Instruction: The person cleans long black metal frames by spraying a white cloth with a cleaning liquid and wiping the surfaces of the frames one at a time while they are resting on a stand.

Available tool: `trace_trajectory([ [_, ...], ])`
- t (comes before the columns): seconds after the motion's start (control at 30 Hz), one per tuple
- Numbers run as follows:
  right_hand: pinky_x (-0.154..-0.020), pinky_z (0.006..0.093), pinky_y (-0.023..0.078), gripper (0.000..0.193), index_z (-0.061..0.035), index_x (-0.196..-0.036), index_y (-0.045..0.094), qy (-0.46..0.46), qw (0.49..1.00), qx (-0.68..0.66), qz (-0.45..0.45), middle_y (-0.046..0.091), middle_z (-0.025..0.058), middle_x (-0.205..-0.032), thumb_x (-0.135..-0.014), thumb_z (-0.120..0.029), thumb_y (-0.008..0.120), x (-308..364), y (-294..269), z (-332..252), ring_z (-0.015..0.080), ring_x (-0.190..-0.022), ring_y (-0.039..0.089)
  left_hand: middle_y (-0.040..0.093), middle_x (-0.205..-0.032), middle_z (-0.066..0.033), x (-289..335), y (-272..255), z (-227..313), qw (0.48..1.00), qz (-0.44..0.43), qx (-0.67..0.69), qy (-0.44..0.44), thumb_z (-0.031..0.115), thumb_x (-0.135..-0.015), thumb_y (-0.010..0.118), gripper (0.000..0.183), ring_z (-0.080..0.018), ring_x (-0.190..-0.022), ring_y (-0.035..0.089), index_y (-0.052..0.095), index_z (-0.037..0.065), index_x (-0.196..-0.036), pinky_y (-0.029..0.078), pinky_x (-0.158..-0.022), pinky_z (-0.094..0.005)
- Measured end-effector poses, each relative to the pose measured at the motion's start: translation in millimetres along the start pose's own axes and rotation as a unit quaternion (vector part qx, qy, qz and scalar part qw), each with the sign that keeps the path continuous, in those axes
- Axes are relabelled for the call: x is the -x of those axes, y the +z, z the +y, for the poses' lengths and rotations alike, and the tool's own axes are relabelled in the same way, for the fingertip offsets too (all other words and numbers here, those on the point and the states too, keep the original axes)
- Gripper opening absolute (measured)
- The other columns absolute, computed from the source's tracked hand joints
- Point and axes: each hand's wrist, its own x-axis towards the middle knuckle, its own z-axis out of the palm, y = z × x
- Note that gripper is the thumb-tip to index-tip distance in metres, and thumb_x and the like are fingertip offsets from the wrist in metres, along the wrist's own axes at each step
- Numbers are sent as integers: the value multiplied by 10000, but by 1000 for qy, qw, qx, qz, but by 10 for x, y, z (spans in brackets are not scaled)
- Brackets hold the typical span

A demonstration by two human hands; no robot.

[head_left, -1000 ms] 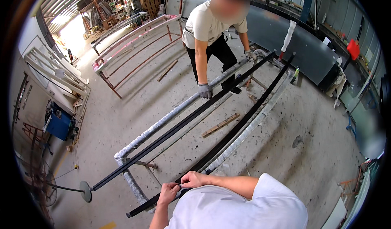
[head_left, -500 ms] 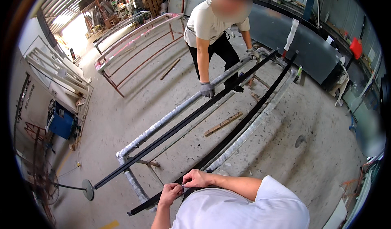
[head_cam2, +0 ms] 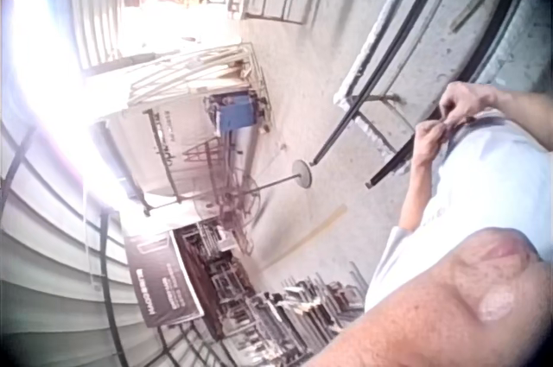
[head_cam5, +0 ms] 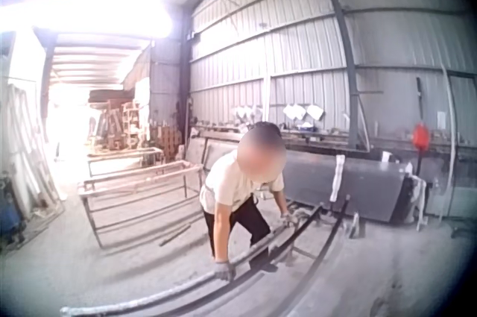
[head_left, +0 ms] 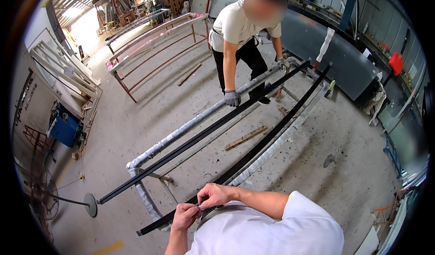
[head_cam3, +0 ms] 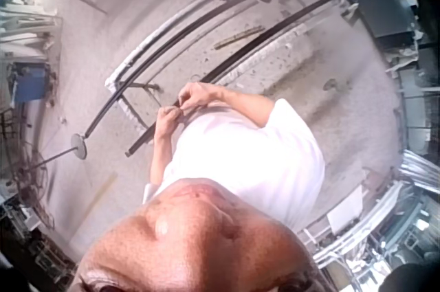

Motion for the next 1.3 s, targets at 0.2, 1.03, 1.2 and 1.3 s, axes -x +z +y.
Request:
trace_trajectory([
  [0.2,-592,252,429,158,6,-895,699,-12,999,-18,-39,645,-17,-740,-886,-150,724,6,30,-69,52,-684,523,621,-701,-107,118,121,101,996,-53,35,69,41,-916,636,178,-155,-603,531,663,-98,-808,411,-554,-289],
  [1.03,-698,318,483,167,13,-956,599,-49,995,23,87,637,76,-801,-869,-117,658,-147,276,620,118,-765,563,549,-635,3,235,-199,-748,950,154,270,28,283,-952,603,282,-143,-543,462,588,106,-733,384,-526,-314],
  [1.2,-807,412,525,253,-2,-986,703,-33,961,232,146,691,178,-937,-891,-233,661,-218,-6,960,345,-904,668,615,-726,-66,373,-638,-1271,894,367,257,27,247,-958,555,239,-179,-590,540,633,34,-884,434,-554,-329],
  [1.3,-814,413,528,242,-14,-1002,697,43,968,222,109,706,178,-953,-881,-220,656,-263,-114,1048,336,-911,678,658,-818,-75,588,-1116,-1728,892,365,267,15,198,-958,536,237,-176,-635,584,632,-14,-1001,442,-561,-300],
])
